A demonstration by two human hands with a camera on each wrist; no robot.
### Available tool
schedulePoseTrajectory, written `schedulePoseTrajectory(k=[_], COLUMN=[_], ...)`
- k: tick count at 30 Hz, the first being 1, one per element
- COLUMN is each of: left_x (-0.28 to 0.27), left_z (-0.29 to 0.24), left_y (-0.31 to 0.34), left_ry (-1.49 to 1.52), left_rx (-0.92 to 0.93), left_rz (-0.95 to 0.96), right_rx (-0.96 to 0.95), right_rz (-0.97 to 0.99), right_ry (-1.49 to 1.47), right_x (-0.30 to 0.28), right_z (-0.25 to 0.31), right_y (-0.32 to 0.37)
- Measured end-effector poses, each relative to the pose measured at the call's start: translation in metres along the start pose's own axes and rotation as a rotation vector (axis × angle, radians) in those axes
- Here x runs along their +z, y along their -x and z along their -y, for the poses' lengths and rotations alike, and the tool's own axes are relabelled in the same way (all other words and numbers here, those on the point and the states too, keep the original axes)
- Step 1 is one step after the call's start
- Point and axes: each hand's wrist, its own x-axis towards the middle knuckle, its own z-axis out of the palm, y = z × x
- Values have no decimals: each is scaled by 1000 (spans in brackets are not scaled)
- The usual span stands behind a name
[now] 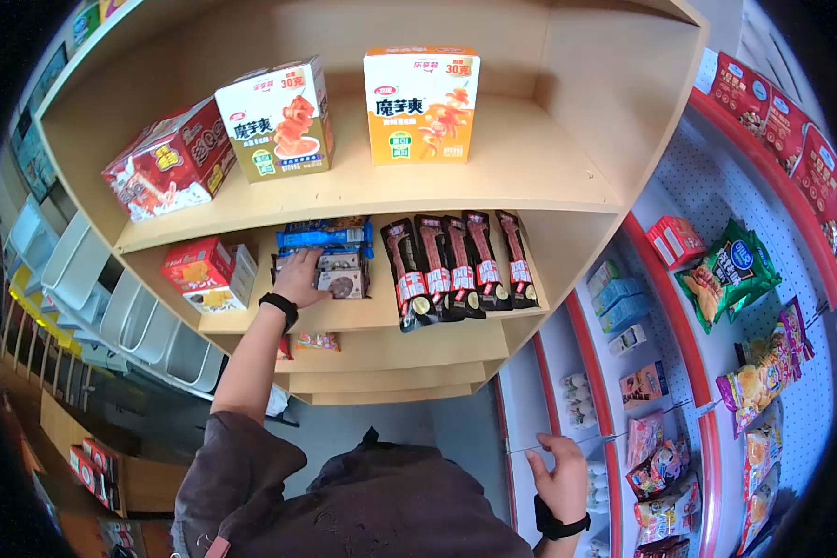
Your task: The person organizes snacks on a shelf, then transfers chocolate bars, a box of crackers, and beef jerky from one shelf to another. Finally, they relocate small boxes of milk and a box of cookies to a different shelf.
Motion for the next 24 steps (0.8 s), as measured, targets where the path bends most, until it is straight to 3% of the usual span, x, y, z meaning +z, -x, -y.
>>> schedulePoseTrajectory(k=[2,9,16,22,24], left_x=[0,-11,6,-8,-22], left_z=[15,19,33,18,-1], left_y=[-13,-23,-4,16,27], left_ry=[-86,-119,-67,-34,121], left_rx=[-62,-62,26,63,113], left_rz=[176,326,256,175,154], right_rx=[45,147,95,120,153], right_rz=[21,72,84,76,79], right_ry=[-31,12,44,34,16], right_x=[11,30,31,27,27], right_z=[10,9,15,21,15], right_y=[-5,-2,-13,-7,3])
